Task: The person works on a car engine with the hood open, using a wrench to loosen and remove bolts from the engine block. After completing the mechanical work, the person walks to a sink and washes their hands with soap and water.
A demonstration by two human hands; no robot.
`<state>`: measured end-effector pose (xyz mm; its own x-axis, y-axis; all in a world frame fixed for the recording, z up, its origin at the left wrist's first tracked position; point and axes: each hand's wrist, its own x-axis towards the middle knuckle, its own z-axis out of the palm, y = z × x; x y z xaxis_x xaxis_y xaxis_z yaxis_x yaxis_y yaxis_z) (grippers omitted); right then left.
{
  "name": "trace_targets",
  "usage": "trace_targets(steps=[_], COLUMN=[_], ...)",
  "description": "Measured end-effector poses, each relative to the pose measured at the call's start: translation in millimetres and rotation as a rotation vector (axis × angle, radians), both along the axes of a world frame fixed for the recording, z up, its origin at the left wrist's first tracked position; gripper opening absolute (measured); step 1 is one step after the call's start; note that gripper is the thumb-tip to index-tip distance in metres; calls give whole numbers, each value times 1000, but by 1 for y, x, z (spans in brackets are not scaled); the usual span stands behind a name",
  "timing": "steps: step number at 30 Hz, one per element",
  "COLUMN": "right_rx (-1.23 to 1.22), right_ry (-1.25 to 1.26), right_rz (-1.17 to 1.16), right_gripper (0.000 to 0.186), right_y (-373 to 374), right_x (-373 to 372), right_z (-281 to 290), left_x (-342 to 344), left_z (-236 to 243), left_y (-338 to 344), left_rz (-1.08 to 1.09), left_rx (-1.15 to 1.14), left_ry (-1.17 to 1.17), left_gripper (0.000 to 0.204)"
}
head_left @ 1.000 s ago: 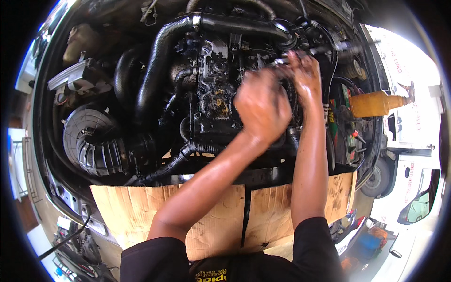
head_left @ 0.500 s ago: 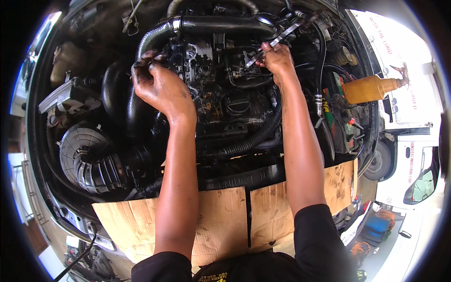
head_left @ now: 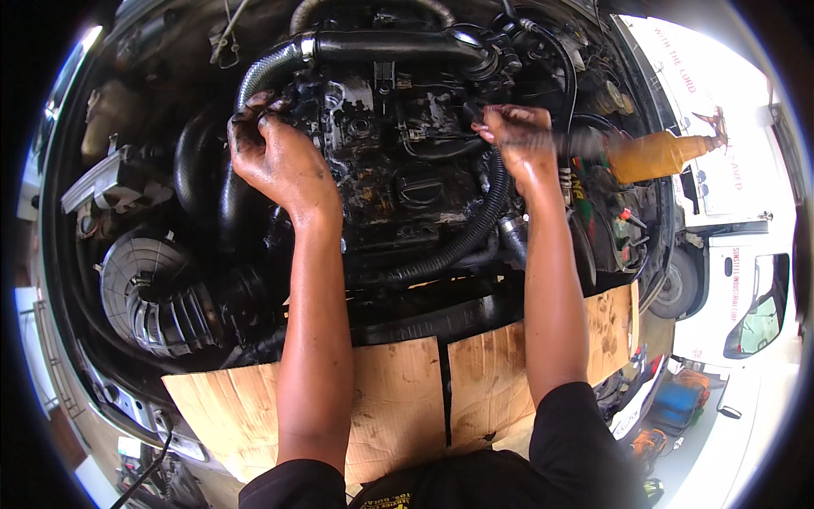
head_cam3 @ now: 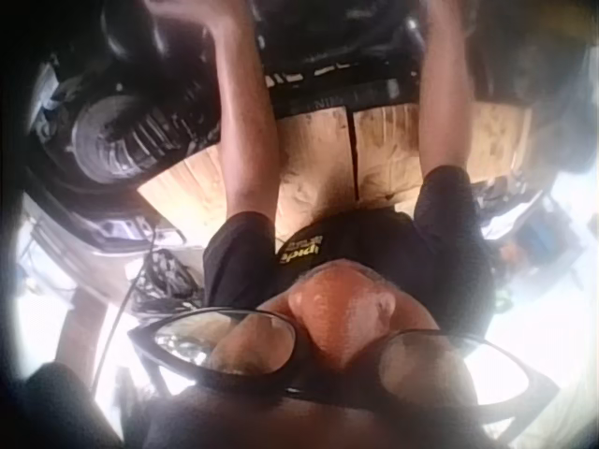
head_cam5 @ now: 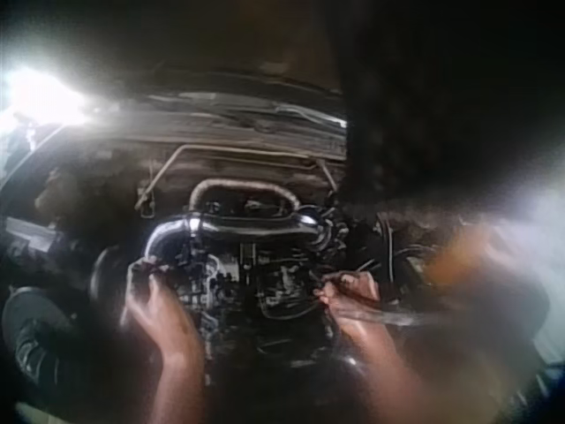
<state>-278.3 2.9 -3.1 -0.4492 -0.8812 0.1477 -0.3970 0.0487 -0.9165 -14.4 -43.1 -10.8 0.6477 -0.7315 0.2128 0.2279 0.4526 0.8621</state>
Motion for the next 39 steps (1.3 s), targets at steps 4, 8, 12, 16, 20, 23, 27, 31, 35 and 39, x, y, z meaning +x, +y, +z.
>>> trace_targets(steps=[4, 8, 12, 16, 20, 23, 27, 31, 35, 39], right_rx=[-47, 202, 108, 177, 180, 67, 124, 40, 70, 35], right_ry=[-162, -2, 147, -27, 366, 531, 667, 713, 705, 783], right_rz=[-5, 42, 31, 32, 193, 232, 341, 373, 388, 413], right_gripper=[32, 35, 44, 53, 38, 32, 32, 31, 34, 40], right_y=[10, 8, 13, 17, 13, 4, 5, 9, 17, 17], right_x=[-6, -12, -15, 1, 14, 26, 33, 29, 32, 19], right_z=[4, -14, -26, -16, -14, -17, 7, -4, -6, -14], left_x=[-8, -8, -8, -5, -5, -7, -4, -10, -8, -10], left_z=[3, 11, 9, 5, 1, 6, 3, 0, 1, -2], left_y=[2, 6, 9, 4, 1, 4, 2, 0, 3, 1], left_rz=[-16, -66, -96, -58, -40, -64, -28, -36, -33, -29], left_rx=[-5, 73, 67, 51, 52, 54, 25, 1, 38, 5], left_ry=[-5, 75, 77, 34, 15, 47, 25, 26, 0, 11], left_gripper=[22, 22, 21, 20, 20, 19, 20, 20, 19, 19])
